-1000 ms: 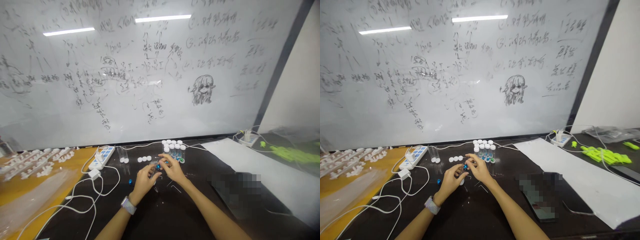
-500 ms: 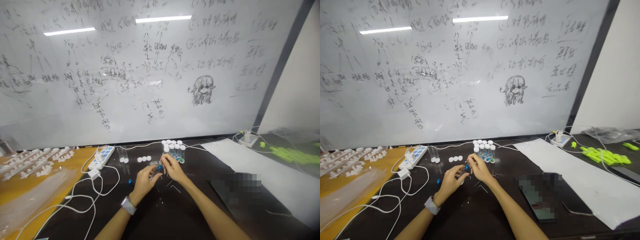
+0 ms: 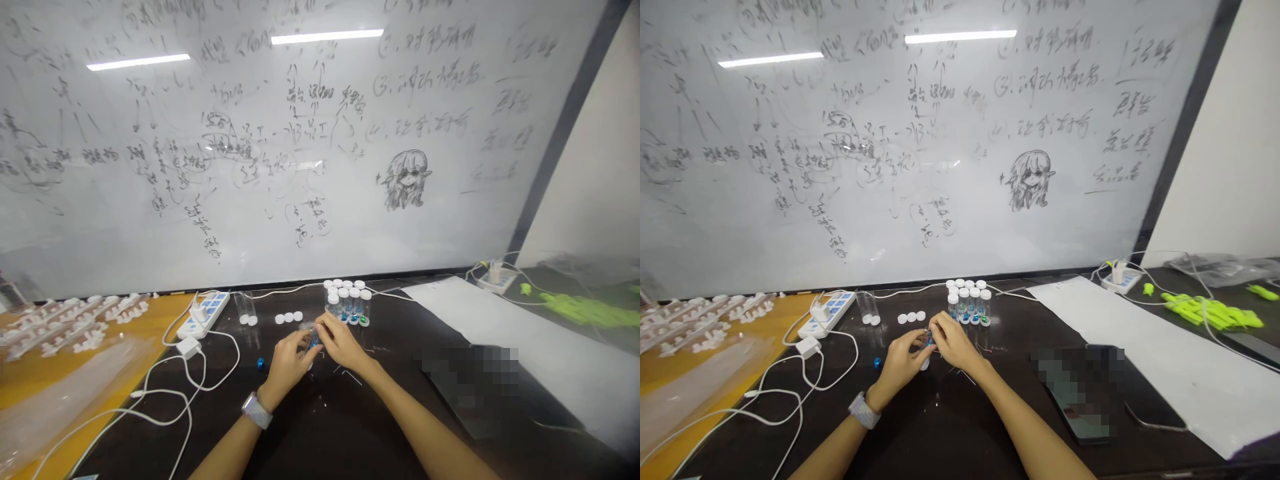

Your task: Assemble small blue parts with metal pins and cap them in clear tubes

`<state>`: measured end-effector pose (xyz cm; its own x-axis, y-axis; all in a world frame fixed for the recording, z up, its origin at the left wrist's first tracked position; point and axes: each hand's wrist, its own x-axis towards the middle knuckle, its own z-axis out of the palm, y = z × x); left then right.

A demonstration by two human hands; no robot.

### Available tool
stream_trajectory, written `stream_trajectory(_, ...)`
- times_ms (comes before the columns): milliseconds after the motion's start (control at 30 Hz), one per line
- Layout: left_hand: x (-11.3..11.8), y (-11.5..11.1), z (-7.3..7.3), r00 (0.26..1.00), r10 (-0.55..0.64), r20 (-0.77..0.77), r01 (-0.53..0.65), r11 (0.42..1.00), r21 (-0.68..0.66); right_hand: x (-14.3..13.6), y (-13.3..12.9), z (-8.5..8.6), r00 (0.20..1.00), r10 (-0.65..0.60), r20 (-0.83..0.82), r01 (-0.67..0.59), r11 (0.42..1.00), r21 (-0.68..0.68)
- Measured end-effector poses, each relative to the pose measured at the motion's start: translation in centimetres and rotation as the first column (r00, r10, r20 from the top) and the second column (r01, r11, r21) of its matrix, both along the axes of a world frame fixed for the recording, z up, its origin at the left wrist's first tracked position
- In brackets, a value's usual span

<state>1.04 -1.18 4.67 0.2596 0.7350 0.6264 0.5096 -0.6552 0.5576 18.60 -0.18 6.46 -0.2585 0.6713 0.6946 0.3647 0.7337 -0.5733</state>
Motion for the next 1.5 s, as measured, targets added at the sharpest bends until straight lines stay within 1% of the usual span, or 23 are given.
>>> stream_trajectory(167, -0.2, 0.1, 0.0, 1.000, 0.001, -0.007, -0.001, 1.000, 0.009, 0.3, -0.3, 0.2, 1.000, 0.009, 0.014, -0.008, 1.000, -0.010)
stream_trajectory(300, -0.4, 0.4, 0.0, 1.000, 0.023, 0.015, -0.023, 0.999, -0.022, 0.4, -0.5, 0.4, 1.000, 0.011, -0.002, -0.011, 1.000, 0.010)
stream_trajectory(433, -0.3, 0.4, 0.0, 0.999, 0.023, 0.030, -0.021, 0.999, -0.047, 0.5, -0.5, 0.2, 0.998, -0.029, -0.062, 0.030, 0.999, 0.015)
stream_trajectory(500, -0.3, 0.3, 0.1, 0.999, 0.025, 0.040, -0.024, 0.999, -0.049, 0.5, -0.5, 0.2, 0.997, -0.026, -0.076, 0.029, 0.999, 0.039)
stream_trajectory(600, -0.2, 0.2, 0.3, 0.999, 0.019, 0.048, -0.016, 0.998, -0.059, 0.5, -0.5, 0.1, 0.998, 0.015, -0.055, -0.012, 0.998, 0.056)
stream_trajectory(700, -0.1, -0.1, 0.6, 0.999, 0.010, 0.049, -0.007, 0.999, -0.052, 0.6, -0.6, 0.2, 0.999, 0.030, -0.022, -0.029, 0.999, 0.022)
stream_trajectory(800, -0.1, -0.4, 0.8, 0.999, -0.016, 0.028, 0.017, 0.999, -0.028, 0.6, -0.7, 0.1, 0.997, 0.068, 0.049, -0.067, 0.998, -0.020)
stream_trajectory(900, 0.0, -0.6, 0.8, 0.998, -0.054, 0.024, 0.055, 0.997, -0.049, 0.5, -0.9, 0.1, 0.989, 0.110, 0.099, -0.105, 0.993, -0.047)
stream_trajectory(967, -0.1, -0.5, 0.7, 0.998, -0.051, 0.033, 0.053, 0.997, -0.057, 0.6, -0.8, 0.2, 0.992, 0.110, 0.067, -0.107, 0.993, -0.047)
stream_trajectory(1067, -0.1, 0.0, 0.4, 0.999, -0.020, 0.050, 0.022, 0.998, -0.053, 1.2, -0.2, 0.6, 0.995, 0.038, -0.096, -0.041, 0.998, -0.038)
stream_trajectory(1133, -0.2, 0.3, 0.1, 0.998, -0.002, 0.071, 0.007, 0.998, -0.064, 2.0, 0.5, 0.9, 0.983, -0.028, -0.181, 0.013, 0.996, -0.086)
stream_trajectory(1167, -0.2, 0.4, 0.0, 0.997, 0.005, 0.082, 0.001, 0.997, -0.075, 2.5, 0.9, 0.9, 0.983, -0.044, -0.180, 0.021, 0.992, -0.126)
stream_trajectory(1200, -0.2, 0.5, -0.1, 0.995, 0.010, 0.094, -0.001, 0.996, -0.093, 3.1, 1.3, 0.8, 0.988, -0.041, -0.148, 0.017, 0.986, -0.164)
stream_trajectory(1267, -0.2, 0.6, -0.3, 0.992, 0.014, 0.126, 0.004, 0.990, -0.139, 4.2, 2.0, 0.3, 1.000, 0.012, -0.025, -0.017, 0.974, -0.227)
stream_trajectory(1367, -0.4, 0.8, -0.6, 0.986, -0.001, 0.167, 0.036, 0.977, -0.210, 5.7, 2.9, -1.2, 0.968, 0.181, 0.173, -0.108, 0.925, -0.365)
stream_trajectory(1433, -0.5, 1.1, -0.8, 0.985, -0.016, 0.171, 0.059, 0.967, -0.248, 6.2, 3.3, -2.5, 0.932, 0.239, 0.274, -0.105, 0.898, -0.427)
stream_trajectory(1500, -0.6, 1.3, -1.0, 0.985, -0.048, 0.164, 0.094, 0.954, -0.286, 6.3, 3.7, -3.5, 0.903, 0.247, 0.351, -0.071, 0.893, -0.444)
